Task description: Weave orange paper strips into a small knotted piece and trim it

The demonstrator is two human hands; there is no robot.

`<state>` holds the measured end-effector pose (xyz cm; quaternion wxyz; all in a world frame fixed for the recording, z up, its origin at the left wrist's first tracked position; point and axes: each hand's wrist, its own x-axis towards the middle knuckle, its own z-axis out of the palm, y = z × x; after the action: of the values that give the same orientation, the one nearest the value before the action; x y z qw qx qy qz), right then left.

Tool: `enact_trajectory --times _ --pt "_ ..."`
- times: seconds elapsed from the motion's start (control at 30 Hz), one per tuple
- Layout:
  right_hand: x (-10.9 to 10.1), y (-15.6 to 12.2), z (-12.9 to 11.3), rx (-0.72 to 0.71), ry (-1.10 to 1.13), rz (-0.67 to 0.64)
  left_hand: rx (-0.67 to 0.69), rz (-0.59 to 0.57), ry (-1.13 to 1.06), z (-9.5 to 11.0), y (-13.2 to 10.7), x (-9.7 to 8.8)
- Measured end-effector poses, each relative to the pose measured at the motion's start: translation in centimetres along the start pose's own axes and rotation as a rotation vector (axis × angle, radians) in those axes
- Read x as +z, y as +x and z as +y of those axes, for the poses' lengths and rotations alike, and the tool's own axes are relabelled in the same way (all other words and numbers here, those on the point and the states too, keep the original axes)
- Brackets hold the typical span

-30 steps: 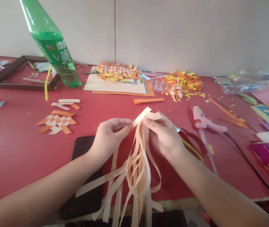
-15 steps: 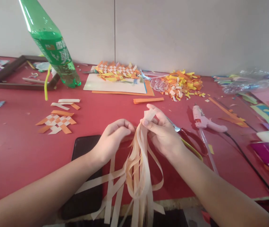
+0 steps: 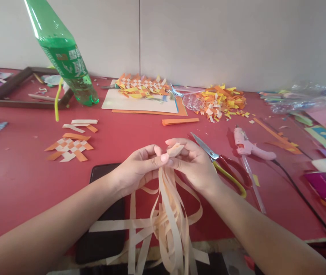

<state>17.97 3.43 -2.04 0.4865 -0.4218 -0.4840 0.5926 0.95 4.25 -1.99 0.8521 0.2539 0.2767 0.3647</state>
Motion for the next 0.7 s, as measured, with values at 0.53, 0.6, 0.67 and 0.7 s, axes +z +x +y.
enact_trajectory --times 0.53,0.6,0.67,0.7 --pt "-0.68 0.33 0.06 -0.232 -0.158 0.061 0.005 0.096 0.078 0.10 -0.05 0.00" --pt "-0.61 0.31 0.05 -0.236 -0.170 0.066 0.013 0.068 0.077 0.04 -0.11 -0.06" --pt "-0.44 0.23 0.05 -0.250 -0.184 0.070 0.026 0.051 0.082 -0.02 -0.13 -0.14" --pt "-0.34 0.18 0.05 -0.260 -0.193 0.070 0.033 0.048 0.087 -0.05 -0.12 -0.17"
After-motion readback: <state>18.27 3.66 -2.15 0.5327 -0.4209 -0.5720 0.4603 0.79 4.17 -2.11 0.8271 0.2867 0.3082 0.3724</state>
